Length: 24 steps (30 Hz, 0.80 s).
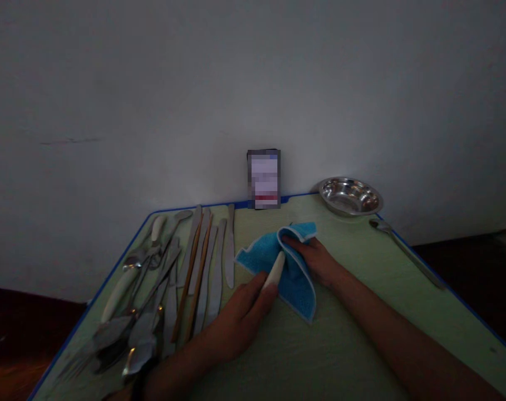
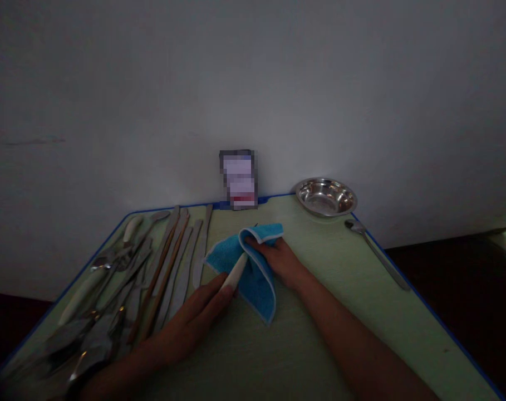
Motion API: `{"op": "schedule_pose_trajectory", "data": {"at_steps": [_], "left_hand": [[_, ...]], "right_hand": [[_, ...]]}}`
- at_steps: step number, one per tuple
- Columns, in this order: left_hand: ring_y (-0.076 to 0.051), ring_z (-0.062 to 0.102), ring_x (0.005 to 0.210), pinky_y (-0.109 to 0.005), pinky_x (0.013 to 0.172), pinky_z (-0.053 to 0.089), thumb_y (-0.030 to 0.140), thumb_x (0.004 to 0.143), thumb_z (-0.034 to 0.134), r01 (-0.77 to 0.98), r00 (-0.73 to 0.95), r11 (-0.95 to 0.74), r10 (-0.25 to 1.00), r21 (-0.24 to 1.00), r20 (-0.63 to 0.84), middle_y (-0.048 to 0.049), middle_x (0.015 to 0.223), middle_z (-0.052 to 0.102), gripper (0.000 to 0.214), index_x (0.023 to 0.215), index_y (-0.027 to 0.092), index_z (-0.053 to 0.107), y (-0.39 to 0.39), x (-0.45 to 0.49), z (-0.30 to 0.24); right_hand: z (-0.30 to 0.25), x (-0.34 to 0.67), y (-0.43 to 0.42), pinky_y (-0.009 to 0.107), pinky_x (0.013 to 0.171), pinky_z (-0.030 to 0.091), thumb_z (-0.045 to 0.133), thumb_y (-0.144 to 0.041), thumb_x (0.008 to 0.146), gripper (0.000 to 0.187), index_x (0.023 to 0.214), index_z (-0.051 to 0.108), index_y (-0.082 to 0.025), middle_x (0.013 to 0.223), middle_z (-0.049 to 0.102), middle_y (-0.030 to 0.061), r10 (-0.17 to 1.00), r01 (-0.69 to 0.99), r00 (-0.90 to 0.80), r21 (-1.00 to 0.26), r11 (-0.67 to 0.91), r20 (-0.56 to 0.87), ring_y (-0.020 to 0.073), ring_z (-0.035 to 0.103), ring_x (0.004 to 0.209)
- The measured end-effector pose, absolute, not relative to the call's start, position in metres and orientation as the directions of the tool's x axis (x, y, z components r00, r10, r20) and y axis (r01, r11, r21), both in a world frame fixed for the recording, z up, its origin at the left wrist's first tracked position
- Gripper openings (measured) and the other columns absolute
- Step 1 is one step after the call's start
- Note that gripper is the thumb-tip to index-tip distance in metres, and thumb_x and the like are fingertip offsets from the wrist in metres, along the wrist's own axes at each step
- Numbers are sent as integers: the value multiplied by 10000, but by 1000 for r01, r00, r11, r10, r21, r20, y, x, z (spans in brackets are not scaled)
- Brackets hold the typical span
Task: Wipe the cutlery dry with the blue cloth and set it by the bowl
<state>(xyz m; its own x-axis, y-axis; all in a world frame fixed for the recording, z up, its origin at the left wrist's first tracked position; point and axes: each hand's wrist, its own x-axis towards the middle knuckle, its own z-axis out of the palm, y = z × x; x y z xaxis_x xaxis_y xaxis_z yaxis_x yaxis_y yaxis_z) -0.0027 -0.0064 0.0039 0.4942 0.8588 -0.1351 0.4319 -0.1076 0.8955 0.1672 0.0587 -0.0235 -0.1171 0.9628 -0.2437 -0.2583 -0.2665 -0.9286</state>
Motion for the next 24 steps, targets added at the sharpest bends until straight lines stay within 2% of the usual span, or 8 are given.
{"op": "schedule_pose_trajectory", "data": {"at_steps": [4,8,12,15,18,21,24], "left_hand": [[-155,526,762,-267,728,401,380,910,300,430,484,-104,865,897,-132,-5,806,569,283,863,187,500,-7,-2,5],[-149,528,791,-253,755,393,375,913,308,422,472,-105,874,900,-120,9,799,558,270,857,197,502,-8,-2,5],[-146,524,771,-244,733,400,389,913,300,430,445,-87,886,899,-127,16,767,545,282,846,208,506,-9,-3,2],[-145,521,738,-251,720,404,389,910,302,444,434,-90,892,892,-126,11,765,544,285,845,206,510,-9,-3,-1],[-141,519,725,-251,713,403,367,911,308,443,448,-113,887,890,-110,5,777,557,270,859,199,513,-9,-3,-1],[-140,520,724,-251,698,401,364,916,298,436,470,-125,876,891,-107,4,778,555,273,868,192,505,-7,-2,0],[-142,527,729,-258,704,403,367,917,292,432,491,-118,862,894,-123,4,781,556,272,873,192,494,-7,-2,2]], "right_hand": [[-16,167,59,275,653,484,650,-516,611,374,793,627,-191,697,672,4,928,-321,-62,-873,-367,-368,159,621,668],[-8,167,60,287,615,489,527,-616,665,428,670,608,-195,539,618,-2,868,-383,-11,-800,-462,-496,159,600,569],[-15,167,60,289,665,495,649,-507,615,329,775,638,-220,641,663,-5,925,-329,-51,-869,-371,-376,173,631,673],[-24,168,61,306,746,486,694,-430,597,343,857,648,-210,739,684,6,962,-299,-122,-916,-269,-243,189,635,809],[-30,170,62,323,782,474,703,-402,593,356,872,653,-187,832,688,30,971,-268,-163,-940,-212,-173,199,623,874],[-31,170,62,326,773,474,694,-414,597,362,877,647,-190,906,681,36,979,-245,-114,-950,-192,-168,196,624,859],[-31,167,61,319,757,469,623,-503,633,391,867,643,-191,844,683,28,982,-181,7,-966,-183,-187,194,625,821]]}}
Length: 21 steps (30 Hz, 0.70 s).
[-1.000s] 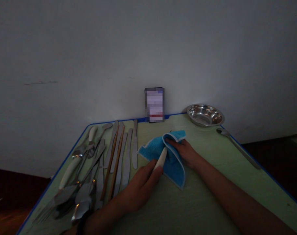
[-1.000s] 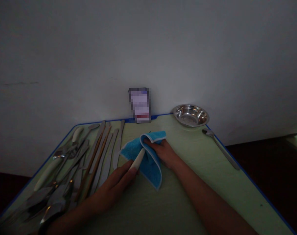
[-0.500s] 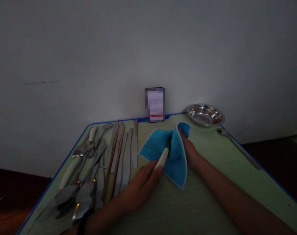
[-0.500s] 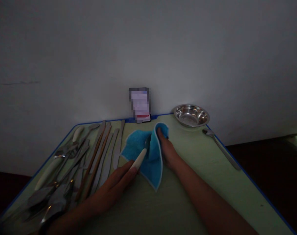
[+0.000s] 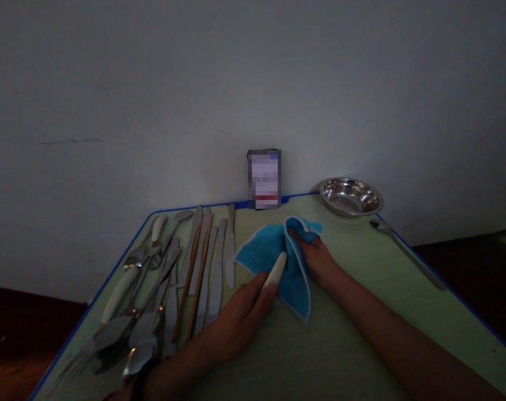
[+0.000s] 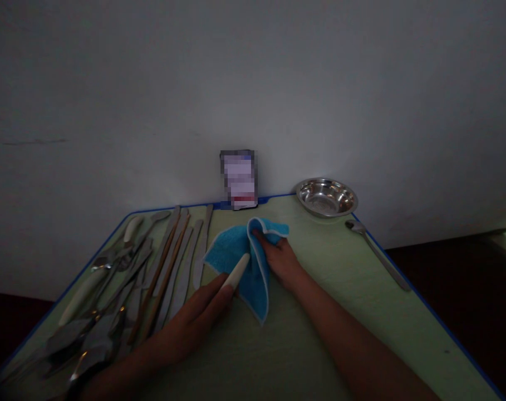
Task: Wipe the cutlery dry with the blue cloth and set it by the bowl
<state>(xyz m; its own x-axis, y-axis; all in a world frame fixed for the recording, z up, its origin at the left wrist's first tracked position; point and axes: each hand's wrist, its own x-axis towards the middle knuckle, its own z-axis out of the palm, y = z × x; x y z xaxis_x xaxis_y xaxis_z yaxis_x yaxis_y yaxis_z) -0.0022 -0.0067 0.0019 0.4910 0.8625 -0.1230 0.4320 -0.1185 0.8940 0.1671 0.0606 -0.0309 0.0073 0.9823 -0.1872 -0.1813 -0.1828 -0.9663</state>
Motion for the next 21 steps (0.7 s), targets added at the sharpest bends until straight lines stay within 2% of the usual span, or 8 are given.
{"op": "schedule_pose_trajectory", "data": {"at_steps": [6,9,14,18,21], "left_hand": [[-155,526,752,-268,723,406,342,909,318,432,509,-145,854,890,-108,-6,804,568,251,852,190,510,-9,-3,3],[-146,501,675,-251,644,403,337,906,319,429,501,-146,859,892,-100,6,731,538,251,818,197,509,-10,-4,1],[-141,490,677,-250,638,405,349,912,306,400,449,-113,889,910,-87,10,728,507,250,864,196,497,-8,-4,-6],[-143,491,698,-255,645,415,355,911,311,385,423,-114,904,916,-65,3,771,518,241,933,196,490,-6,-4,-9],[-146,495,705,-250,634,417,354,910,316,394,405,-118,912,911,-57,-4,788,532,243,934,193,497,-5,-4,-10]], "right_hand": [[-25,168,60,299,695,450,474,-602,695,434,727,621,-195,611,630,5,969,17,97,-973,-232,-229,181,604,670],[-24,169,60,303,659,454,490,-612,676,439,709,616,-193,563,612,4,959,7,44,-960,-281,-281,181,593,617],[-21,168,56,322,733,466,614,-504,643,379,882,625,-210,828,674,23,979,-79,-144,-984,-160,-148,189,619,789],[-12,166,50,351,825,445,699,-430,572,319,803,641,-218,887,673,25,962,37,-256,-995,-92,-98,191,610,847],[-12,164,47,347,826,451,690,-434,587,348,852,638,-215,925,670,26,960,-13,-244,-990,-143,-135,190,611,870]]}}
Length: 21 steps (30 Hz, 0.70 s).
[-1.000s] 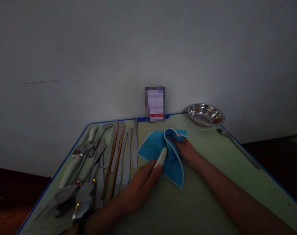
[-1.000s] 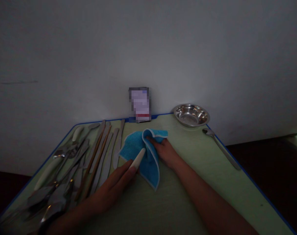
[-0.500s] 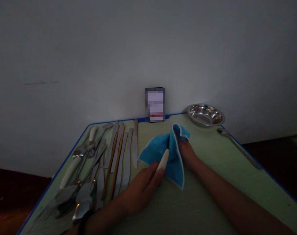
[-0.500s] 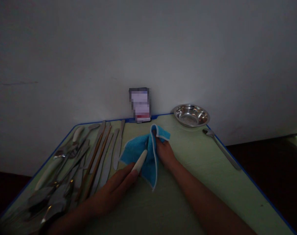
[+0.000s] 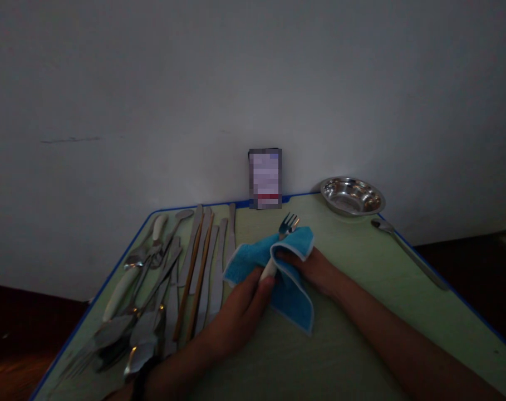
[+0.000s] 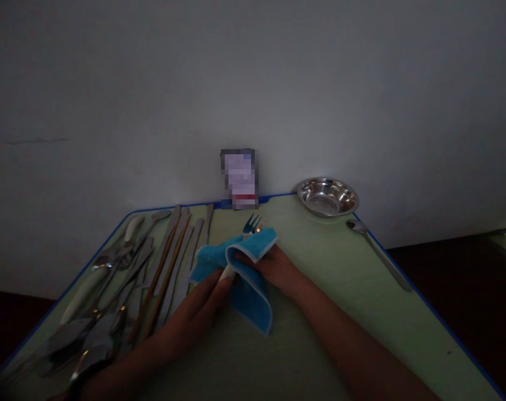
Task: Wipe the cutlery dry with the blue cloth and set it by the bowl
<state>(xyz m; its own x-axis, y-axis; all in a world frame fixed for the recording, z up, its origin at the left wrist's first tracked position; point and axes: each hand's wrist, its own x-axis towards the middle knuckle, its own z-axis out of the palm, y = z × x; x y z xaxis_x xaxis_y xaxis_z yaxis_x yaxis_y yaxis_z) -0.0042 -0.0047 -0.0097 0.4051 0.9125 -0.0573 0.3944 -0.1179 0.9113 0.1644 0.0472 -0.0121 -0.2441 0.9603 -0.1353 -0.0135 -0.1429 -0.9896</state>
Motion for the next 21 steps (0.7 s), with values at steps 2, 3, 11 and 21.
{"op": "schedule_pose_trajectory", "data": {"at_steps": [2,3,11,21], "left_hand": [[-146,500,695,-248,623,416,354,907,322,406,411,-123,910,905,-61,-3,768,538,245,901,190,504,-4,-3,-9],[-147,504,688,-249,621,415,356,905,328,415,417,-127,906,901,-64,0,753,537,245,890,190,507,-3,-3,-8],[-144,503,665,-250,601,394,344,901,340,443,420,-132,905,887,-75,-1,726,539,251,866,178,525,-5,-1,1],[-115,494,687,-220,599,412,333,898,367,181,145,-68,989,981,42,-6,830,510,230,1083,205,409,-4,-5,-15]], "right_hand": [[-16,162,47,332,792,469,682,-455,592,387,884,633,-205,924,673,30,959,-99,-199,-969,-226,-204,195,618,863],[-18,161,47,326,775,477,671,-472,599,400,888,632,-199,915,677,35,956,-146,-171,-953,-264,-239,199,622,857],[-16,161,53,318,677,505,567,-582,651,549,1000,580,-158,876,684,87,915,-354,-28,-852,-386,-403,229,637,802],[-7,181,49,345,867,416,559,-354,718,211,838,666,-217,932,672,17,892,305,-452,-944,127,-26,199,588,894]]}}
